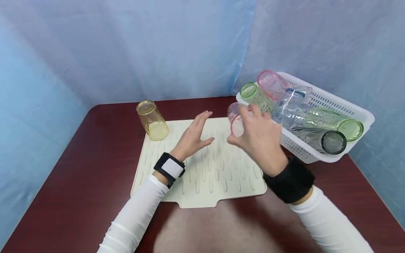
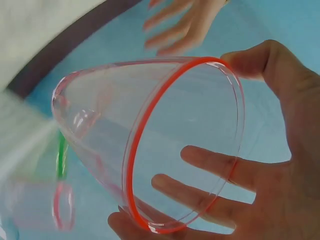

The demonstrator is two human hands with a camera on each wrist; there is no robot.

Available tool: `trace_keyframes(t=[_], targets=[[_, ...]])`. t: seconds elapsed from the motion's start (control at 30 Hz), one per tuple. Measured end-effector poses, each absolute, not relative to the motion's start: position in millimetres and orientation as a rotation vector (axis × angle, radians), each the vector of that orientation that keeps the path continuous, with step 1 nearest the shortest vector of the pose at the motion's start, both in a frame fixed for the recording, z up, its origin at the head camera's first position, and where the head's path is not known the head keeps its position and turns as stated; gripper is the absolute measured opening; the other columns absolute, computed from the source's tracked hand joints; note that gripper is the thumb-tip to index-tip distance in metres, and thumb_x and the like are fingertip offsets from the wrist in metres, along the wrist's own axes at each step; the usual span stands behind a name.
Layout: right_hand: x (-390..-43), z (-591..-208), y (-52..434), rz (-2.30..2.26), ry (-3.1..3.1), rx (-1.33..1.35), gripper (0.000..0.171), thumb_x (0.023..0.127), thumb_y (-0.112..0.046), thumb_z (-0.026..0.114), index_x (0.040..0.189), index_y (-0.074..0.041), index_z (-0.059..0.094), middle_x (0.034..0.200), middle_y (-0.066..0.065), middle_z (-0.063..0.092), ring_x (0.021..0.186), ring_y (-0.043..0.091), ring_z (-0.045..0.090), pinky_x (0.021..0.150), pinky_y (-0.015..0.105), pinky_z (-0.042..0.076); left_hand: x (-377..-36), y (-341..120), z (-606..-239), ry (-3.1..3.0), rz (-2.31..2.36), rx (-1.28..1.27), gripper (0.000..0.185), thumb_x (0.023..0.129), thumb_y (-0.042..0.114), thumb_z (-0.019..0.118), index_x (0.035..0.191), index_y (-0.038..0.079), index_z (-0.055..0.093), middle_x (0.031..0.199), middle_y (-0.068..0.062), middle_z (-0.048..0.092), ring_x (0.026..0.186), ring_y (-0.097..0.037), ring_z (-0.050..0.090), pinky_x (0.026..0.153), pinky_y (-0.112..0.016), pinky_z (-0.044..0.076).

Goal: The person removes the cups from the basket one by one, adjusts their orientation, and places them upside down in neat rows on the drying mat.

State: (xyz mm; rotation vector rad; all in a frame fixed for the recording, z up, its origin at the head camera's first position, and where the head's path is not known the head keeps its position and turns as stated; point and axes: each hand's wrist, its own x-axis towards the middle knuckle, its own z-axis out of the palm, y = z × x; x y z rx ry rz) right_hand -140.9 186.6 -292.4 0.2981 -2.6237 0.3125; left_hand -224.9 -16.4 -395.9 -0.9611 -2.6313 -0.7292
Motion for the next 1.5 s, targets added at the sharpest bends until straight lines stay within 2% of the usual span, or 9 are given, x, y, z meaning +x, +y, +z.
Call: trace_keyframes(t=[0.17, 0.33, 0.47, 0.63, 0.73, 0.87, 1.0, 1.3, 1.5], targets=[[-139, -304, 165, 0.436, -2.672, 0.414, 0.066, 0.069, -0.033, 0.075, 0.127, -0.007, 0.059, 0.12, 0.018, 0.059, 0.081, 0.04, 0.061, 0.056, 0.049, 0.047, -228, -21, -395, -2.616, -0.719, -1.001, 0.09, 0.081, 0.018, 0.079, 0.151, 0.005, 0.024, 0.154, -0.015, 0.027, 0.143, -0.027, 0.021, 0.115, -0.032, 0.014], [-135, -308, 153, 0.571, -2.748, 0.426, 0.065, 0.071, -0.034, 0.074, 0.13, -0.011, 0.058, 0.127, 0.014, 0.056, 0.085, 0.039, 0.062, 0.058, 0.049, 0.048, -229, -27, -401, -2.63, -0.718, -1.01, 0.099, 0.077, 0.021, 0.084, 0.152, 0.01, 0.021, 0.155, -0.011, 0.026, 0.144, -0.027, 0.016, 0.115, -0.034, 0.006], [-133, -310, 149, 0.673, -2.793, 0.396, 0.067, 0.069, -0.036, 0.074, 0.131, -0.02, 0.057, 0.131, 0.008, 0.053, 0.085, 0.04, 0.061, 0.057, 0.052, 0.048, -228, -32, -405, -2.603, -0.759, -1.032, 0.099, 0.073, 0.017, 0.086, 0.151, 0.011, 0.025, 0.154, -0.009, 0.03, 0.144, -0.025, 0.017, 0.115, -0.038, 0.007], [-133, -313, 151, 0.779, -2.791, 0.424, 0.067, 0.07, -0.034, 0.076, 0.132, -0.023, 0.057, 0.131, 0.002, 0.051, 0.091, 0.034, 0.061, 0.063, 0.05, 0.047, -228, -39, -406, -2.507, -0.742, -1.086, 0.092, 0.07, 0.011, 0.087, 0.146, 0.004, 0.035, 0.148, -0.015, 0.039, 0.139, -0.031, 0.029, 0.115, -0.038, 0.01], [-133, -316, 152, 0.863, -2.789, 0.463, 0.066, 0.072, -0.03, 0.076, 0.134, -0.02, 0.055, 0.131, 0.002, 0.05, 0.099, 0.03, 0.059, 0.071, 0.051, 0.046, -229, -43, -405, -2.469, -0.686, -1.104, 0.088, 0.069, 0.012, 0.088, 0.142, 0.001, 0.039, 0.144, -0.016, 0.043, 0.137, -0.032, 0.034, 0.115, -0.036, 0.012], [-137, -320, 153, 1.027, -2.831, 0.511, 0.07, 0.076, -0.025, 0.076, 0.139, -0.012, 0.048, 0.136, 0.011, 0.046, 0.114, 0.029, 0.049, 0.086, 0.053, 0.042, -230, -50, -403, -2.449, -0.617, -1.108, 0.084, 0.069, 0.012, 0.087, 0.139, 0.001, 0.041, 0.141, -0.017, 0.044, 0.136, -0.031, 0.034, 0.114, -0.038, 0.016], [-143, -321, 152, 1.132, -2.882, 0.488, 0.079, 0.079, -0.032, 0.078, 0.144, -0.009, 0.04, 0.14, 0.016, 0.043, 0.123, 0.03, 0.042, 0.094, 0.053, 0.037, -231, -56, -398, -2.429, -0.526, -1.133, 0.078, 0.073, 0.008, 0.083, 0.139, 0.001, 0.042, 0.14, -0.019, 0.044, 0.136, -0.033, 0.033, 0.114, -0.04, 0.018], [-172, -311, 139, 1.057, -3.122, 0.471, 0.093, 0.081, -0.043, 0.075, 0.147, 0.006, 0.03, 0.146, 0.027, 0.036, 0.134, 0.039, 0.034, 0.104, 0.054, 0.031, -231, -63, -379, -2.337, -0.209, -1.228, 0.069, 0.071, -0.006, 0.073, 0.135, 0.003, 0.049, 0.139, -0.017, 0.046, 0.135, -0.034, 0.032, 0.115, -0.036, 0.011], [-188, -318, 131, 1.049, -3.201, 0.489, 0.096, 0.079, -0.04, 0.077, 0.147, 0.006, 0.028, 0.145, 0.026, 0.038, 0.133, 0.039, 0.037, 0.104, 0.053, 0.033, -224, -62, -363, -2.315, 0.05, -1.255, 0.065, 0.077, -0.005, 0.071, 0.137, 0.009, 0.051, 0.138, -0.015, 0.049, 0.136, -0.032, 0.033, 0.115, -0.039, 0.01]])
